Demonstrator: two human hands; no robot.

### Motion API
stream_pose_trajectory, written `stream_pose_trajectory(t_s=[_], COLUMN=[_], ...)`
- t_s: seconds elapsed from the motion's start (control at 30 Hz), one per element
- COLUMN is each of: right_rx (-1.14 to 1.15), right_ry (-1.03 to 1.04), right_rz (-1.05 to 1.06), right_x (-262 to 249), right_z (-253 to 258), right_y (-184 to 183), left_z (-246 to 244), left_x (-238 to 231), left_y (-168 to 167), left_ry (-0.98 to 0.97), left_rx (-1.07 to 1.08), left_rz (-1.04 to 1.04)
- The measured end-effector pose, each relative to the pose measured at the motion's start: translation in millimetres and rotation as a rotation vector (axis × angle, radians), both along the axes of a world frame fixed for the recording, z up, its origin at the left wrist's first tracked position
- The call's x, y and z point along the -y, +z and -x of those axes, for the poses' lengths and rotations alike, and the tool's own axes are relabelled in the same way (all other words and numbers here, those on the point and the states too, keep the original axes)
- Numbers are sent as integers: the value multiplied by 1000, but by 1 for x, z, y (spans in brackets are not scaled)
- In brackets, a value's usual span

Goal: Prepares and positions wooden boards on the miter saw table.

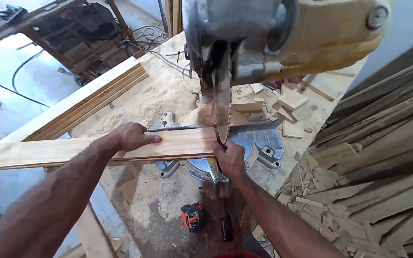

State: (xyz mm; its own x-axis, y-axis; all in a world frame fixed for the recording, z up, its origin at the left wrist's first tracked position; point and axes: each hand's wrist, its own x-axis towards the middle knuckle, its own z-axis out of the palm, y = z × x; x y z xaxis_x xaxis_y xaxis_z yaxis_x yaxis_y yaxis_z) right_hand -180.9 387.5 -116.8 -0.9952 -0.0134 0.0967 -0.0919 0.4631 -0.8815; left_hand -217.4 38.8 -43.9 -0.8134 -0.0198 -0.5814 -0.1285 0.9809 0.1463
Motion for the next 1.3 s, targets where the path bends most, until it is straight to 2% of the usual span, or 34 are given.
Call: stream_pose_trajectory(t_s=[0.13, 0.27, 0.37, 0.43, 0.5, 0.57, 0.63, 0.7, 0.83, 1.07, 1.3], right_rx=[-50, -222, -308, -343, -356, -353, -349, -347, -303, -168, -109], right_ry=[-63, -96, -109, -142, -149, -150, -155, -166, -140, -160, -117], right_rz=[11, -143, -158, -135, -134, -137, -137, -138, -238, -241, -342], right_x=[1, 3, 6, 10, 11, 10, 9, 9, 13, 15, 19], right_z=[-7, -19, -14, -8, -5, -5, -7, -7, -8, -13, -12], right_y=[-1, -9, -17, -20, -19, -19, -21, -21, -18, -6, -1], left_z=[-1, 0, 0, -7, -20, -38, -51, -52, -49, -55, -55], left_x=[-4, -9, -8, -10, -20, -40, -55, -64, -68, -75, -76], left_y=[-1, -1, -3, 0, 1, -13, -31, -36, -36, -30, -28], left_ry=[36, 35, 57, 27, -97, -165, -116, -63, 1, 51, 77], left_rx=[-4, -21, -50, -155, -336, -508, -681, -784, -799, -766, -715], left_rz=[5, -17, -82, -105, -88, -126, -109, -59, 4, 62, 114])
